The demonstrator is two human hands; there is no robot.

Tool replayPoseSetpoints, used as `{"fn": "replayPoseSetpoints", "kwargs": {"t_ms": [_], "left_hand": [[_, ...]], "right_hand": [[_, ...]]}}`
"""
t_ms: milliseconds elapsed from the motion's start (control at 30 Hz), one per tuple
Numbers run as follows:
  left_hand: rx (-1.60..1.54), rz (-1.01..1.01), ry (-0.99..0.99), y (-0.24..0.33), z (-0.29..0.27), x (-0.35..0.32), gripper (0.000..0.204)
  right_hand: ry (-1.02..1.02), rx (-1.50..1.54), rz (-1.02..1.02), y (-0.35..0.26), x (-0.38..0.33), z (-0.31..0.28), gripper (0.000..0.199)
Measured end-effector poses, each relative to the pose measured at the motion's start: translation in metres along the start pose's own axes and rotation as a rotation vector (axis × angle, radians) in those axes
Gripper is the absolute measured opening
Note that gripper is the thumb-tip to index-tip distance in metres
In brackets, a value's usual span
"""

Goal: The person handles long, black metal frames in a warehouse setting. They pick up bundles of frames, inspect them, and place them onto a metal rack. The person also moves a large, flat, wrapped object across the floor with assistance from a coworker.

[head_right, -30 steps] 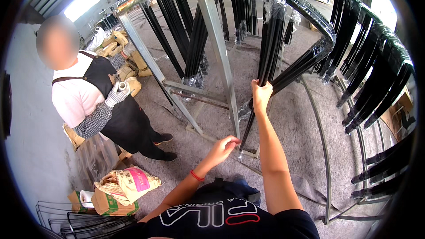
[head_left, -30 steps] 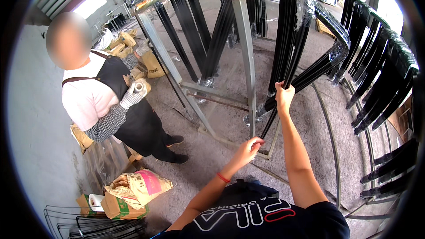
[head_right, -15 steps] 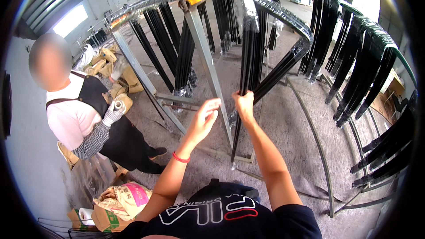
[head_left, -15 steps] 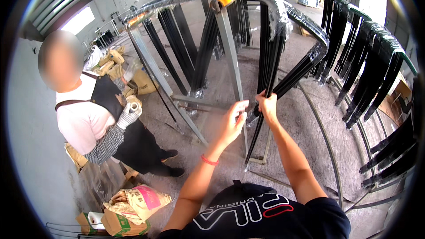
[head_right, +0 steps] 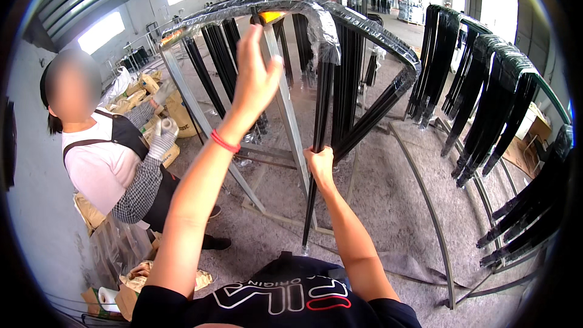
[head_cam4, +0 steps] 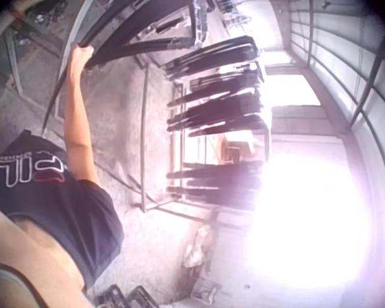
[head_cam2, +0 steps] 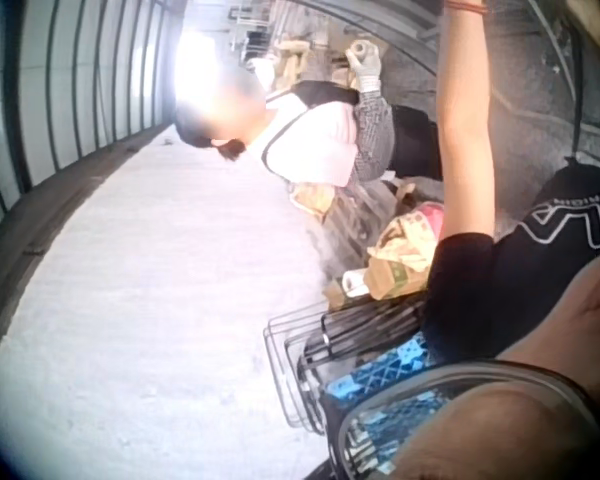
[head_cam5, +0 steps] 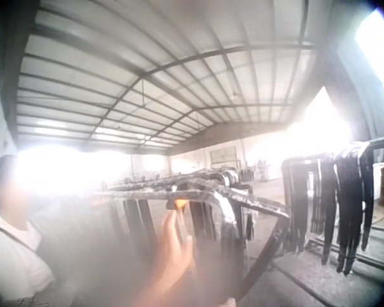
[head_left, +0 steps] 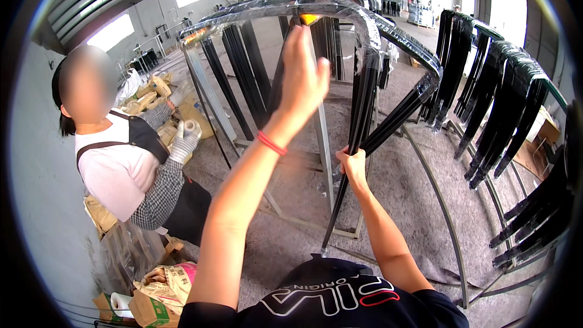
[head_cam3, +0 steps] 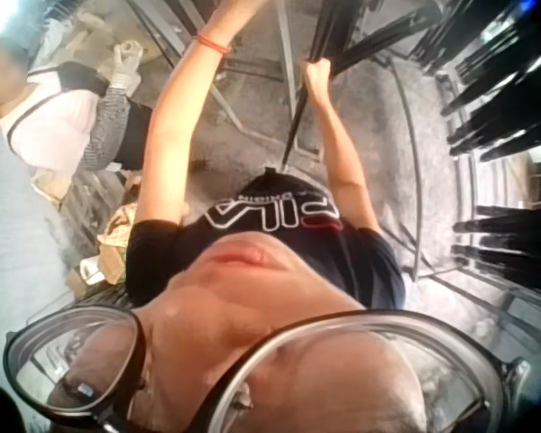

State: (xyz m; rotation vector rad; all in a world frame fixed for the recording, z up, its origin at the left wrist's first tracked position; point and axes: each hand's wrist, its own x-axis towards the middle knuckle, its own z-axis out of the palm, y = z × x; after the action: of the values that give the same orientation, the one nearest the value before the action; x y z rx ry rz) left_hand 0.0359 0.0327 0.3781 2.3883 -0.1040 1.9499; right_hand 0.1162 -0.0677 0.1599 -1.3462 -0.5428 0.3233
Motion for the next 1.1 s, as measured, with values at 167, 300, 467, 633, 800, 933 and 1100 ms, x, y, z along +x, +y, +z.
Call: {"fn": "replayPoseSetpoints", "kwargs": {"t_ms": [167, 300, 467, 633, 800, 933, 1100], "left_hand": [[0.207, -0.04, 0.056, -0.062, -0.009, 0.03, 0.059], [0.262, 0.086, -0.072, -0.105, -0.01, 0.055, 0.069], [0.176, -0.044, -0.381, -0.109, -0.016, 0.065, 0.072], [0.14, 0.029, -0.405, -0.092, -0.021, 0.072, 0.055], [0.322, -0.097, -0.368, -0.14, -0.015, 0.08, 0.054], [0.073, -0.099, -0.26, -0.089, -0.008, 0.107, 0.039], [0.125, 0.337, -0.393, -0.034, 0.007, 0.102, 0.049]], "right_hand": [[0.047, -0.005, 0.016, -0.001, 0.001, 0.0, 0.012], [0.047, -0.011, 0.001, -0.001, 0.002, -0.001, 0.011], [0.046, -0.034, -0.009, 0.002, 0.006, -0.004, 0.012], [0.05, -0.029, 0.019, -0.001, 0.004, -0.009, 0.01], [0.044, -0.011, -0.01, 0.0, 0.003, -0.001, 0.01], [0.056, -0.052, 0.006, 0.008, 0.009, -0.011, 0.011], [0.076, -0.008, -0.213, -0.037, -0.005, -0.011, 0.058]]}}
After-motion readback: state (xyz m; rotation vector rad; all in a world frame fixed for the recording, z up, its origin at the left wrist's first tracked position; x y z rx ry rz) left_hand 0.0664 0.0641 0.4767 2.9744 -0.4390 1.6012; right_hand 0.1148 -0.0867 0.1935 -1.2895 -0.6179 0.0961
